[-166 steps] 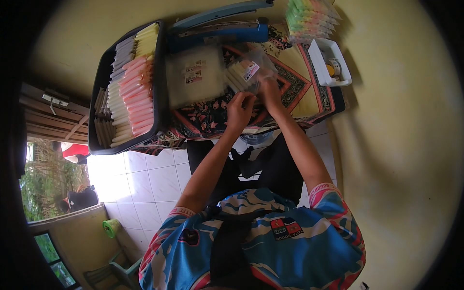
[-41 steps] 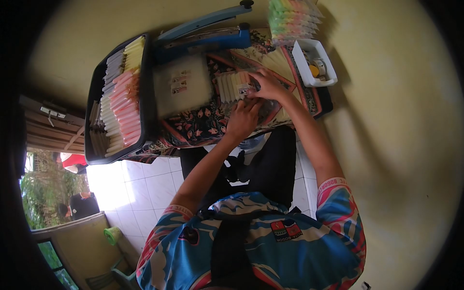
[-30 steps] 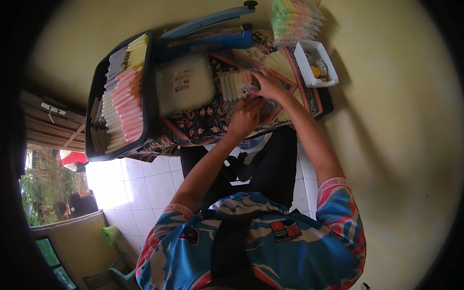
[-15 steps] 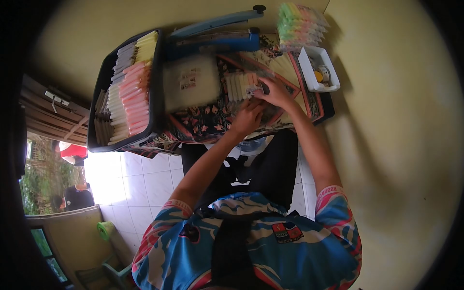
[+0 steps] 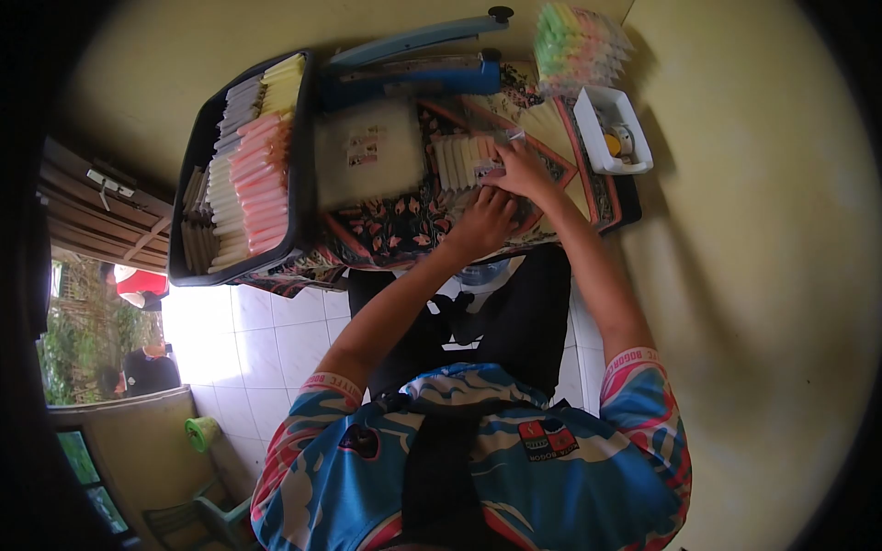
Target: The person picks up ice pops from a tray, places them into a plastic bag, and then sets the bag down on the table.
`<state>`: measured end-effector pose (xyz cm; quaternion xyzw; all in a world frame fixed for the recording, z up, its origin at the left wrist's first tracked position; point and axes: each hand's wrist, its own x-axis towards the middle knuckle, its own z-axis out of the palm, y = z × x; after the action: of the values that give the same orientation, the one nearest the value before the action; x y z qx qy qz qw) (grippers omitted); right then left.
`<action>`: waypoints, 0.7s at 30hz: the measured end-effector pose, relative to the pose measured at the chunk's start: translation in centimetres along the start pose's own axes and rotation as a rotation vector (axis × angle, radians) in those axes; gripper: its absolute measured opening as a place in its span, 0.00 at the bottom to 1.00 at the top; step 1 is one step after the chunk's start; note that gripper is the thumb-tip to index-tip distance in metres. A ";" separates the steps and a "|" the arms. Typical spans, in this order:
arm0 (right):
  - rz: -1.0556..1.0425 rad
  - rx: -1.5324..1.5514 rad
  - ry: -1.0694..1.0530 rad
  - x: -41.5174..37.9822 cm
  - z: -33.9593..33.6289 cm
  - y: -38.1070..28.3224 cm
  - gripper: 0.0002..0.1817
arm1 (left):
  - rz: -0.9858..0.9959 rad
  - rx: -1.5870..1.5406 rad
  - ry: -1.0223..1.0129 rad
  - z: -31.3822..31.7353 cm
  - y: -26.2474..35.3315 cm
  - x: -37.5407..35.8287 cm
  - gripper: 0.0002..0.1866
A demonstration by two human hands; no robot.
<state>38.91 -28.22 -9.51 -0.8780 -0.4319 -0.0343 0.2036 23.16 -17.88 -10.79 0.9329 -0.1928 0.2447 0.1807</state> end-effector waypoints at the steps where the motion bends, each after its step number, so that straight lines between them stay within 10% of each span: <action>1: 0.012 0.004 -0.005 -0.2 0.2 0.1 0.43 | -0.003 -0.004 -0.008 -0.1 0.0 0.0 0.23; 13: 0.206 0.413 0.009 -0.8 -1.4 -0.2 0.38 | -0.146 -0.144 0.139 -4.6 -0.3 -2.9 0.22; 21: 0.018 0.481 0.105 4.1 -5.8 -5.6 0.12 | -0.167 -0.205 0.223 -5.1 -3.6 -5.1 0.15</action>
<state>37.81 -24.32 -1.43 -0.8051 -0.4087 0.0256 0.4291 18.67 -11.21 -10.13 0.8894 -0.1172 0.3099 0.3149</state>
